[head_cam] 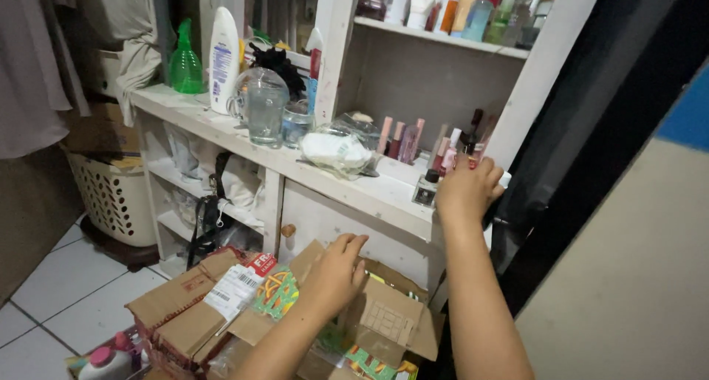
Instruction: Organizing and packing various personal items, toiletries, and small boxes into a striped travel bag.
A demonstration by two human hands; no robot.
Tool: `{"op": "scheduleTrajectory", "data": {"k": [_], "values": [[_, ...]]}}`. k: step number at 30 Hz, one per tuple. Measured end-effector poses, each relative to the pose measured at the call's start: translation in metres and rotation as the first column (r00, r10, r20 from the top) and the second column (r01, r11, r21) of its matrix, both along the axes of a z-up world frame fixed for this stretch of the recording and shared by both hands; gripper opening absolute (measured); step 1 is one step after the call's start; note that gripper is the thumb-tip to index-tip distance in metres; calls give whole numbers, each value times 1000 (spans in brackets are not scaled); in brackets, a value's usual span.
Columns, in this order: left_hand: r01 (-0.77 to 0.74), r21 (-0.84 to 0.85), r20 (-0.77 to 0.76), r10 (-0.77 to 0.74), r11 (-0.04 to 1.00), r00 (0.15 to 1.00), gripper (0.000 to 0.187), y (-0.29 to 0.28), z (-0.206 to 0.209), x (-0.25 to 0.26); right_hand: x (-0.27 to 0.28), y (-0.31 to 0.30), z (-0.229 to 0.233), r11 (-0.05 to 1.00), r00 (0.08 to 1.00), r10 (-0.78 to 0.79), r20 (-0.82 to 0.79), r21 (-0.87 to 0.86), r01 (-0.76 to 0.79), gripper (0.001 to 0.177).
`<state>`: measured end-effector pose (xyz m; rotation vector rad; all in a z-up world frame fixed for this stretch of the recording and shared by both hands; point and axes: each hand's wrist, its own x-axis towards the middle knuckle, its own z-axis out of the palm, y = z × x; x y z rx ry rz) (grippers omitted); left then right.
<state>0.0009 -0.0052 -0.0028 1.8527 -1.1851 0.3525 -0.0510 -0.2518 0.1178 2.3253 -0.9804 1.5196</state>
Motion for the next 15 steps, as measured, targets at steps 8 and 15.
{"op": "scheduleTrajectory", "data": {"k": [8,15], "values": [[-27,131,-145,46,991,988,49,9,-4,-3,4,-11,-8,999,1000,-20,-22,39,21,41],[7,21,-154,-4,1000,988,46,15,-4,-6,-27,43,15,990,998,0,58,-144,8,37]]}}
